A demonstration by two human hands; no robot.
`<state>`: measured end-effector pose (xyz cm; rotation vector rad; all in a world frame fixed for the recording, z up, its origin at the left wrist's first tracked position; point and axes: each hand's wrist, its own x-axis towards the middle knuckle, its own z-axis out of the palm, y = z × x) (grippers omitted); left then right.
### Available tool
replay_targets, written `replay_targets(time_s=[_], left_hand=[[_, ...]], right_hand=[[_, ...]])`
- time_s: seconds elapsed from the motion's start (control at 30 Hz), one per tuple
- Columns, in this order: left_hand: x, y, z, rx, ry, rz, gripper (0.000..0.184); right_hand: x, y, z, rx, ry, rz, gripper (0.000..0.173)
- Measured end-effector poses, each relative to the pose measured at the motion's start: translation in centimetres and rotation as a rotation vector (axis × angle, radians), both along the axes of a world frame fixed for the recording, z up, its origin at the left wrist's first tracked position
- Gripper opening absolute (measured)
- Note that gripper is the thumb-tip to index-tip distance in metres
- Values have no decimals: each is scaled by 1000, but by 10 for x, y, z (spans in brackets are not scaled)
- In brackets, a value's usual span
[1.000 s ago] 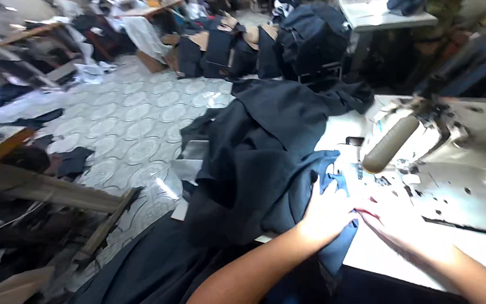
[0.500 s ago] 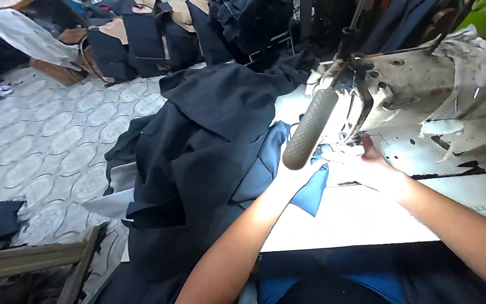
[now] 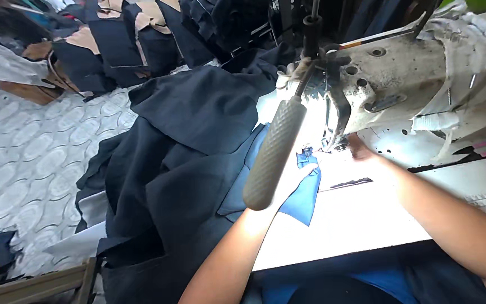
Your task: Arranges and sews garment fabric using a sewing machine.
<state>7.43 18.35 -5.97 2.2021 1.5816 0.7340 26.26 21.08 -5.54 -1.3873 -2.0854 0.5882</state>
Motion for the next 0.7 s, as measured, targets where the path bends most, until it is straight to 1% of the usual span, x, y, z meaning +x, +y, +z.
replay_targets(time_s=[0.07,0.13,0.2,0.23,0.3,0.37,0.5,0.57,0.67,0.7], left_hand=[[0,3,-2,-9,-15,-2,54],[-3,8,-2,-60,-2,-10,55],[-4,9,-2,-60,10,-20,54],[-4,9,-5,-26,4,-29,53],[-5,10,-7,6,-4,-43,54],[-7,10,-8,-7,-1,-49,55],[-8,11,-8,-13,-17,-76,51],[-9,13,-10,6,-37,-103,49],[-9,14,-6,-79,-27,-92,51],[-9,14,-6,-77,-35,-87,52]], right_hand=[[-1,-2,6,-46,18,-27,20],[-4,-2,15,-120,-46,-22,19],[-6,0,19,-183,-74,-25,20],[-7,1,16,-157,-84,-20,19],[-7,3,7,-24,-136,14,16],[-8,4,5,16,-188,37,15],[-10,4,12,-76,-294,77,17],[-8,2,8,10,-266,105,17],[-7,7,-5,91,-248,124,16],[-6,9,-11,126,-248,124,16]])
